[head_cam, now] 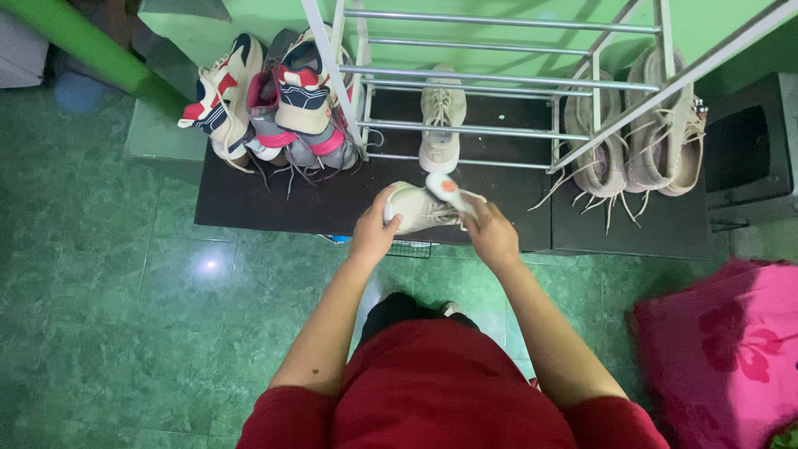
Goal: The person brushes the exterior and sole of a shoe using a small brush, then ties the laces and returns the shoe to a rack.
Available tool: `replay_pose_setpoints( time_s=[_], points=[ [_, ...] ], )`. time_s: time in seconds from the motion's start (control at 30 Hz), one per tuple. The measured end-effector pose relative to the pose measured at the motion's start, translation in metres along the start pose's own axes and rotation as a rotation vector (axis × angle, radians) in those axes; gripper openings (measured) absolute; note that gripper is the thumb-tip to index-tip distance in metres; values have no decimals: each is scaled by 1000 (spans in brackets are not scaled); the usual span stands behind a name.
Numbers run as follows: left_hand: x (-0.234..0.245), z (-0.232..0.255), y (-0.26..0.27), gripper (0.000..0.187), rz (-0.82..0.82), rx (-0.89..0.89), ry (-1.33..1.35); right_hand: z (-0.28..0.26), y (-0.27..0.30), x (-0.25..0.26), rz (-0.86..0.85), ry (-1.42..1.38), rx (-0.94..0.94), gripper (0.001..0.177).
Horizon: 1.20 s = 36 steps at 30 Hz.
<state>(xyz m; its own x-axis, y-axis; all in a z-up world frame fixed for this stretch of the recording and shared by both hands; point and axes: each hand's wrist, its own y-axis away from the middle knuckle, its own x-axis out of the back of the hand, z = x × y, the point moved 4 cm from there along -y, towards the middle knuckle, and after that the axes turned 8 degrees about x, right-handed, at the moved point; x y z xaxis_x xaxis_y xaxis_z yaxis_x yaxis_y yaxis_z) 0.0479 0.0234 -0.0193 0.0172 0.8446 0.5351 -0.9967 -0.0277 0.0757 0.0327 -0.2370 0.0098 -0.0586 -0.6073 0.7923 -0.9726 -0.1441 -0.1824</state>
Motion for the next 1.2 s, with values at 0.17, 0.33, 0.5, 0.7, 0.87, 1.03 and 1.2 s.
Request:
replay_pose_setpoints(
  time_s=[0.17,0.33,0.5,0.7,0.87,1.03,1.2],
  points=[
    [1,-17,2,63,30,214,62,-4,1,25,137,134,-179,40],
    [-3,-27,4,62,35,445,409,-46,13,8,182,68,157,45],
    [-3,-37,7,50,-71,622,745,-31,27,-6,137,38,276,48],
    [-11,-57,16,42,-142,723,916,13,29,12,281,-39,-246,41],
    [-15,-77,12,41,-159,753,1015,-18,31,-6,167,28,162,41],
    [-8,-90,11,40,-168,788,1068,18,30,6,237,19,-72,40],
    [-3,-99,15,38,-185,773,1033,31,29,21,339,5,-238,38]
  ],
)
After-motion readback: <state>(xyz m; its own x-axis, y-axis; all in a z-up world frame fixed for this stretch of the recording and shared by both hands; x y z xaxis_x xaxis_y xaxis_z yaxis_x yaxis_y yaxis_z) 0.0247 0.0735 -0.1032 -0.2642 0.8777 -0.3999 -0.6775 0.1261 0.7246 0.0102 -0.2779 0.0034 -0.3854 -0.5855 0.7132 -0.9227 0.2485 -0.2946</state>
